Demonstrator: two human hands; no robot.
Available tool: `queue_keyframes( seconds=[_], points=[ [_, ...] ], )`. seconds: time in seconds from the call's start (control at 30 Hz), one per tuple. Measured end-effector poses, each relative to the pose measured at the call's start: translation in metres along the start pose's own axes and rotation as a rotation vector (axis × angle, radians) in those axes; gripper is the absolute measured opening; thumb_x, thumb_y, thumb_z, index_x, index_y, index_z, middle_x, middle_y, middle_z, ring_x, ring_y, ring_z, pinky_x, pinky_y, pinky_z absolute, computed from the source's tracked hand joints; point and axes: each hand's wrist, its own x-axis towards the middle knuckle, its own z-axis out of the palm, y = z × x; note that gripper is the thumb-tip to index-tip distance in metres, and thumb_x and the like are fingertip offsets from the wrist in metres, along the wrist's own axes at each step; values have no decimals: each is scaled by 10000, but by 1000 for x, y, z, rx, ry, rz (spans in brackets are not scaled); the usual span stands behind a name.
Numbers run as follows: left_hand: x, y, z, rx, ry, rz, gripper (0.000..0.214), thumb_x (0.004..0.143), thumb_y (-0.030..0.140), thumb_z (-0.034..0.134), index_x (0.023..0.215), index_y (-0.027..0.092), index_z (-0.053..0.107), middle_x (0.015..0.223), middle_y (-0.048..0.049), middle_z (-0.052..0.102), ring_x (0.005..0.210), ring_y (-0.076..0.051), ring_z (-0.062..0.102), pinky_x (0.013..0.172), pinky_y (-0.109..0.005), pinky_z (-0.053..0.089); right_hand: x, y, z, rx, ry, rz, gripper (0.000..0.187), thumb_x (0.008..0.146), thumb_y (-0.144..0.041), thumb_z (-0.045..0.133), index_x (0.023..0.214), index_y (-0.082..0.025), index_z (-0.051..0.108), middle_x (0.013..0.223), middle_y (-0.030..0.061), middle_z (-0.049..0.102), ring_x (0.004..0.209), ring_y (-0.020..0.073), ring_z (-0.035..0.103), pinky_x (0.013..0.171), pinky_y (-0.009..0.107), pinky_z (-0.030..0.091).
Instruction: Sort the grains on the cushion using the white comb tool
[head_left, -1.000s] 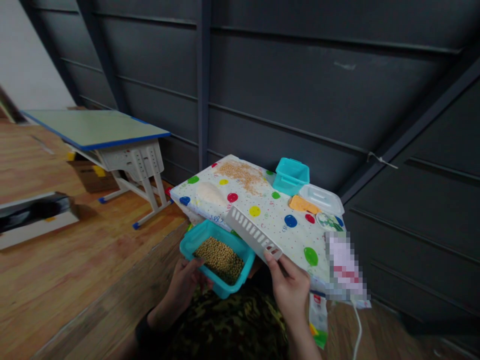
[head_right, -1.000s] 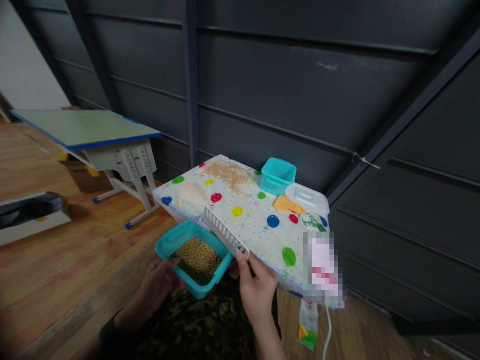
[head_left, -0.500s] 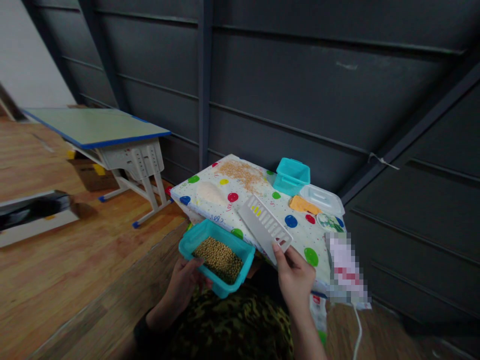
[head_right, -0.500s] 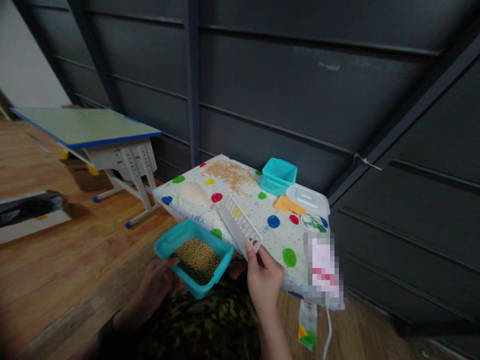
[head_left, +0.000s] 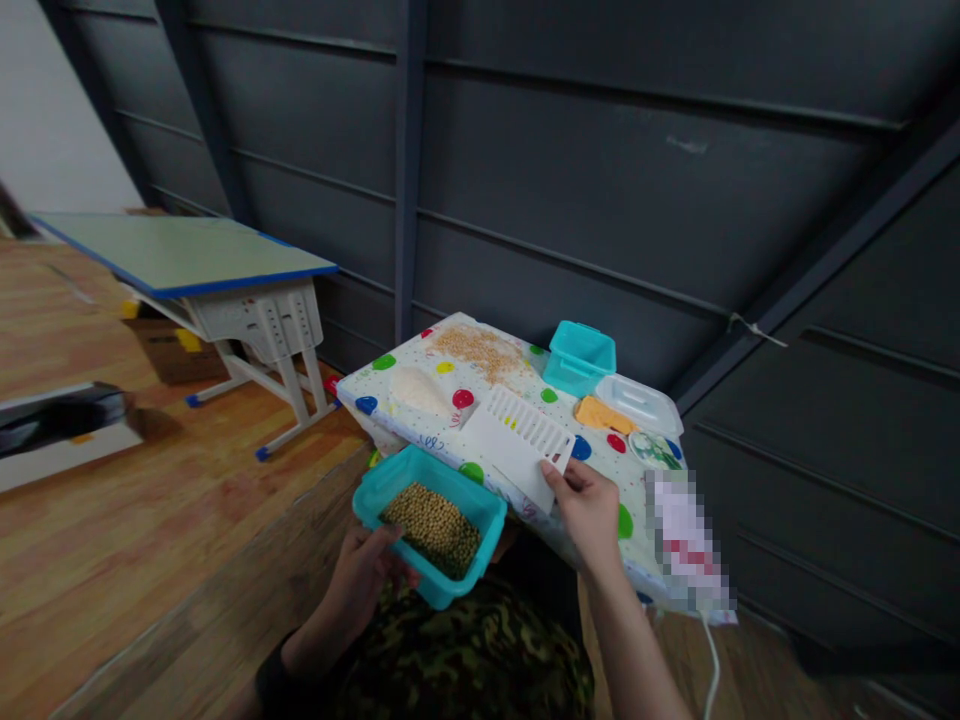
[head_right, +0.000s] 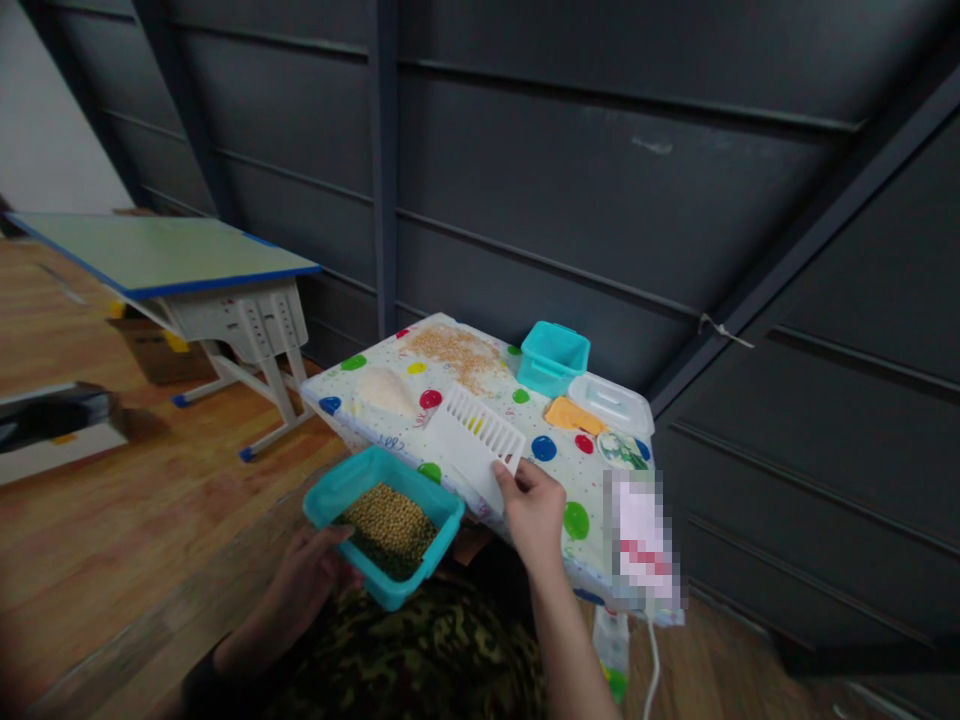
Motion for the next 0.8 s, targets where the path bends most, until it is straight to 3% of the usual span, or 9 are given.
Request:
queue_keyframes(
  seconds=[0.23, 0.43, 0.6, 0.8],
  points=[
    [4, -8, -4, 16, 26, -37, 457, 634, 555, 863, 406, 218, 654, 370, -71, 632, 320, -180, 577, 335, -263, 411, 84, 18, 8, 6, -82, 26, 430, 729, -537, 811, 934, -165, 880, 974, 150, 879, 784, 327, 803, 648, 386, 601],
    [2, -3, -2, -12, 23, -40, 516, 646, 540, 850, 345, 250, 547, 359, -62, 619, 335, -190, 583, 350, -277, 417, 157, 25, 30, -124, -2, 96, 223, 705, -367, 876, 834, -186, 862, 748, 79, 833, 750, 296, 794, 658, 349, 607],
    [-1, -1, -2, -38, 13, -43, 511, 644, 535, 877, 363, 236, 573, 357, -55, 616, 316, -176, 561, 356, -273, 425, 193, 35, 48, -95, 72, 122, 236, 700, -345, 906, 851, -169, 863, 699, 60, 812, 701, 292, 787, 672, 384, 636],
    [3, -14, -10, -68, 20, -40, 481, 741, 572, 862, 478, 204, 699, 407, -67, 672, 339, -176, 597, 357, -254, 414, 220, 43, 55, -96, 93, 96, 228, 724, -332, 885, 886, -173, 869, 698, 65, 813, 746, 309, 801, 700, 396, 643]
  ],
)
